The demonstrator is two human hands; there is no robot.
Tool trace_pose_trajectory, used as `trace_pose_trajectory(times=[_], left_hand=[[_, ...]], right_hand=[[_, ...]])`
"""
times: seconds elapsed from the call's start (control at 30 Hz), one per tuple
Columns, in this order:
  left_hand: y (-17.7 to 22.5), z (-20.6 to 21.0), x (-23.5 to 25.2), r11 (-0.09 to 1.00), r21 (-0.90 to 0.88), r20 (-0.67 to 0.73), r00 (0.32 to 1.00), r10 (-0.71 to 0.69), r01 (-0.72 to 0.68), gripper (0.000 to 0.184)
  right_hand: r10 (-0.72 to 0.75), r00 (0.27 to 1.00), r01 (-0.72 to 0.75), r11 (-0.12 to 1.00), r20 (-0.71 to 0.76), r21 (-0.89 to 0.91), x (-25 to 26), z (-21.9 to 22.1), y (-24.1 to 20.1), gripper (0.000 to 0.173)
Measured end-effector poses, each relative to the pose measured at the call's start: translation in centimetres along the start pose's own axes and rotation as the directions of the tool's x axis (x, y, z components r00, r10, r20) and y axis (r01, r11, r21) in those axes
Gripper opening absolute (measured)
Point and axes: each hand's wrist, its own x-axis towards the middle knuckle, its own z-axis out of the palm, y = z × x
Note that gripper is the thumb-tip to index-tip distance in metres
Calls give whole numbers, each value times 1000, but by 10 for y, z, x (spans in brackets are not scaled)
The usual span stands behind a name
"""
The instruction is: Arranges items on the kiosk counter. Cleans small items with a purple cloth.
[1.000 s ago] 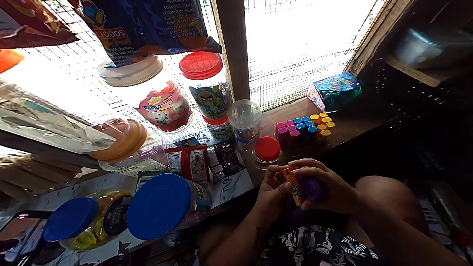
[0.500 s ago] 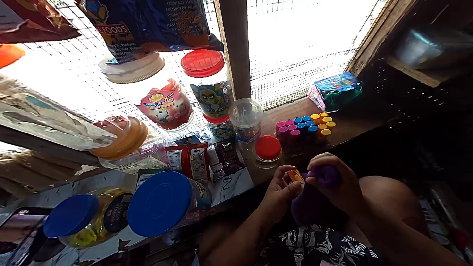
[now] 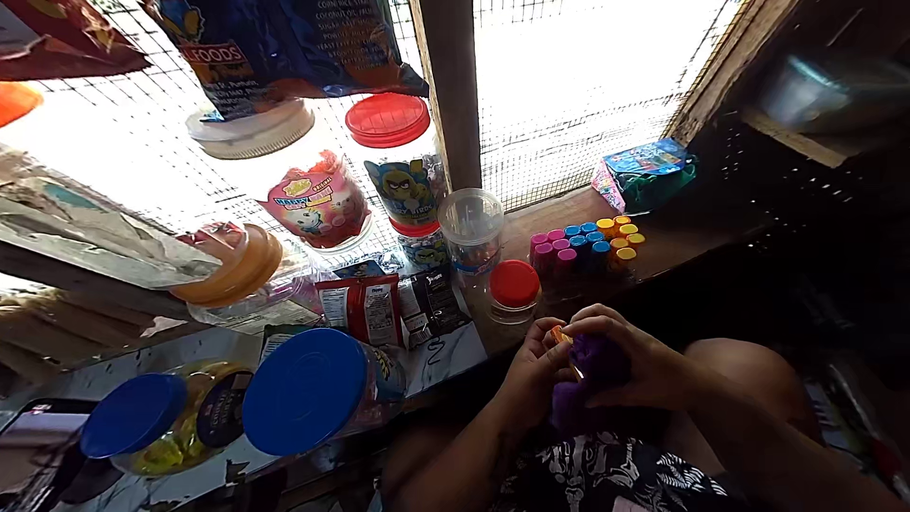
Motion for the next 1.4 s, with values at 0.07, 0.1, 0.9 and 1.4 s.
trace_pose_trajectory(times=[0.07,0.1,0.9,1.4], left_hand=[[2,-1,1,1000,18,-10,1000,11,-11,41],[3,-3,1,999,48,-5,1000,24,-24,42],[-3,-9,2,958,158,90,970,226,-238,23],[-9,-7,6,883,203,170,903,395,-424,22]], right_hand=[[-36,999,35,999,-10,-19,1,1,0,54],[-47,999,47,999,-8,-25,2,0,0,46],[-118,987,117,993,-111,-17,-6,12,6,13],[-180,977,193,974,-118,118,-13,10,18,20]])
